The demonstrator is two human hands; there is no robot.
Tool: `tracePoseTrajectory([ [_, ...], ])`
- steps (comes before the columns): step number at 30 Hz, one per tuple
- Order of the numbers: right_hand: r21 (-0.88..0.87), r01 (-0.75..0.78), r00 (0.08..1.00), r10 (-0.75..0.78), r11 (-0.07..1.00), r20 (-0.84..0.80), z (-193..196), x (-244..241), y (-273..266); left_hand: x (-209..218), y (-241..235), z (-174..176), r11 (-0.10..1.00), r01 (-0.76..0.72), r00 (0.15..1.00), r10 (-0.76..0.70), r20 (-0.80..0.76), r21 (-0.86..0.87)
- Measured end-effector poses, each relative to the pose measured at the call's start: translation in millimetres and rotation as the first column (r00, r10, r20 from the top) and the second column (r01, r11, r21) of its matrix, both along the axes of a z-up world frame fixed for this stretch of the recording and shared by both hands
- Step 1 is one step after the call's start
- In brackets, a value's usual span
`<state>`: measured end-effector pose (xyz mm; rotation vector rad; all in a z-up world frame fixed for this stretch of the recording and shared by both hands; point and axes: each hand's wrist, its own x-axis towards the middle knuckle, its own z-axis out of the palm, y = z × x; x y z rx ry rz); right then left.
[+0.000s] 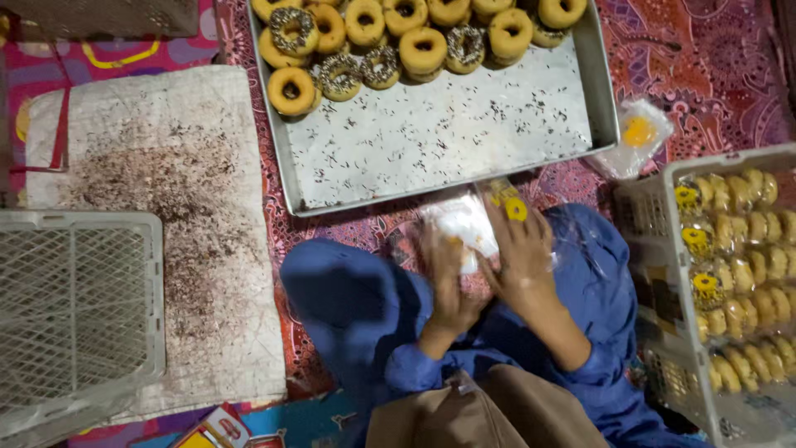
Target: The person picks doughnuts from a metal tray and places them into small plastic bags. They seal each bag and place it into a plastic crate. The process is repeated for multiple doughnuts.
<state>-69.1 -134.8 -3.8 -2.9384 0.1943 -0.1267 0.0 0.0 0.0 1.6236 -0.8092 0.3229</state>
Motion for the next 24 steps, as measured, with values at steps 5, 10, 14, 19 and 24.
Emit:
tracePoseTrajectory([
  [5,0.635,-0.411,0.871,0.487,0.655,0.061,32.1,100.7,26.7,68.8,48.0,-16.0,0.548,-0.377,0.469,-0.582,-0.664,-0.747],
  [10,0.404,0.221,0.957,-0.276,0.887,0.083,-6.5,293.4,-91.2,111.6,111.0,-40.0,0.334,-0.528,0.606,-0.496,-0.622,-0.781],
  [14,-0.115,0.283,0.954,-0.266,0.952,0.139,-32.6,351.1,-132.8,121.9,120.5,-35.1,-0.089,-0.54,0.429,-0.885,-0.183,-0.837],
  [19,0.383,0.14,0.974,-0.197,0.913,0.114,-0.8,281.4,-91.9,125.5,97.0,-16.9,-0.076,-0.713,0.34,-0.907,-0.248,-0.697],
  [24,0.863,-0.118,0.942,-0.221,0.491,0.254,24.2,104.7,-16.9,124.7,53.9,-15.1,-0.017,-0.853,0.288,-0.849,-0.444,-0.522],
])
